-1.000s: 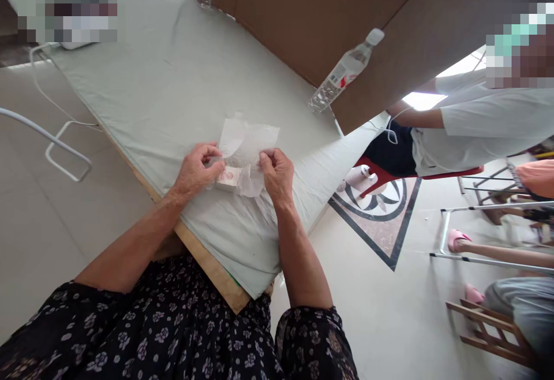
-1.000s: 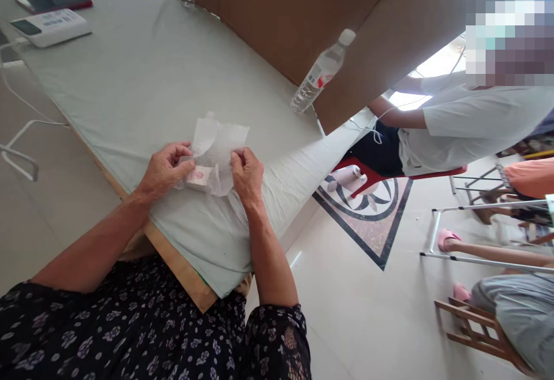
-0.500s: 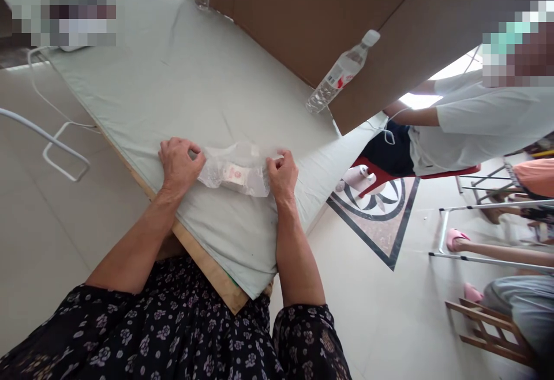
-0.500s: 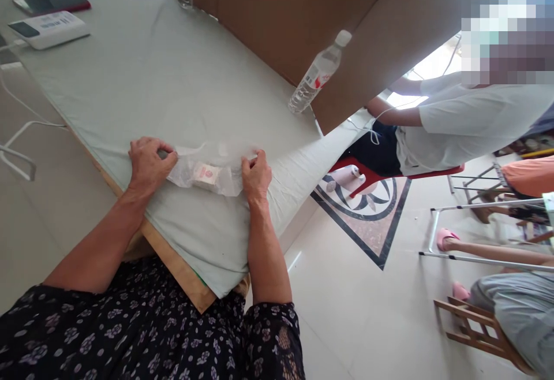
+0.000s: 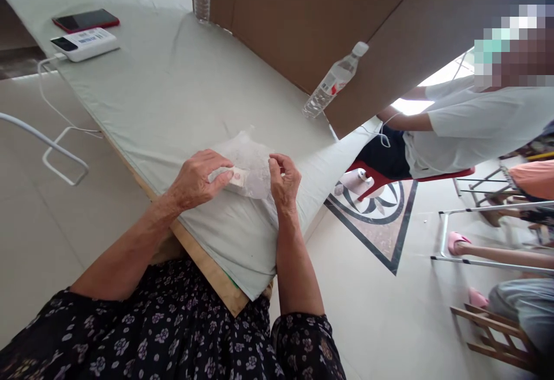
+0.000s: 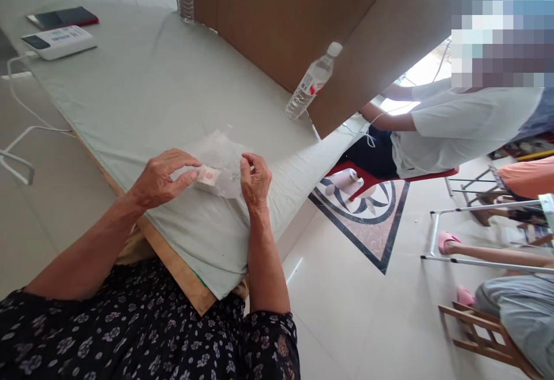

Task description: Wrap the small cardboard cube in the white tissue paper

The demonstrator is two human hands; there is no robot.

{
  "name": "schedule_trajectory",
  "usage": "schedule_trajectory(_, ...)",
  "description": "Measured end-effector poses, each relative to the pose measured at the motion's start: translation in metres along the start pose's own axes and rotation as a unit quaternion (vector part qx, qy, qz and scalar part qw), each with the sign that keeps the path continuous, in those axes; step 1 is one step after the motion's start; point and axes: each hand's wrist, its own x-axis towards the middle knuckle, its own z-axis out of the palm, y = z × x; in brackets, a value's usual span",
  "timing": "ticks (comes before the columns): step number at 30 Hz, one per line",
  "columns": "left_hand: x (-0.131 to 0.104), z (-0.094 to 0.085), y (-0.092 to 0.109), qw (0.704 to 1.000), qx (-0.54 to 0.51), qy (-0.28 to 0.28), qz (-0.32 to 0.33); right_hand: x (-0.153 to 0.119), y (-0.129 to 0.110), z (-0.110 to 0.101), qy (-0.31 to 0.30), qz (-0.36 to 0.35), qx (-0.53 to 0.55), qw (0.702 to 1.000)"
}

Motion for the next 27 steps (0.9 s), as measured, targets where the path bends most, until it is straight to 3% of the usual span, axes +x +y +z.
schedule_trajectory(5,0.016,0.004,-0.014,0.985,0.047,-0.114,-0.125,-0.005,-0.006,-0.005,-0.151,0.058,0.092,0.982)
schedule_trajectory(8,0.016,-0.001,-0.021,0.976,0.052,-0.109,-0.183,-0.013,-0.017,-0.017,-0.203,0.043,0.109,0.972)
schedule_trajectory(12,0.009,-0.014,-0.018,0.976,-0.01,-0.08,-0.201,-0.033,-0.038,-0.035,-0.323,-0.024,0.136,0.936)
schedule_trajectory(16,0.005,-0.019,-0.019,0.963,0.042,-0.184,-0.192,-0.057,-0.046,-0.043,-0.434,-0.058,0.073,0.896)
schedule_trajectory(19,0.002,-0.017,-0.021,0.945,0.105,-0.262,-0.166,-0.066,-0.043,-0.045,-0.411,-0.049,0.046,0.909)
schedule_trajectory(22,-0.003,-0.017,-0.019,0.937,0.137,-0.298,-0.122,-0.061,-0.041,-0.039,-0.275,-0.023,0.035,0.961)
schedule_trajectory(24,-0.007,-0.017,-0.016,0.934,0.154,-0.299,-0.12,-0.053,-0.041,-0.027,-0.2,-0.038,-0.008,0.979)
schedule_trajectory(27,-0.011,-0.016,-0.012,0.929,0.177,-0.301,-0.125,-0.04,-0.04,-0.001,-0.223,-0.076,-0.102,0.966)
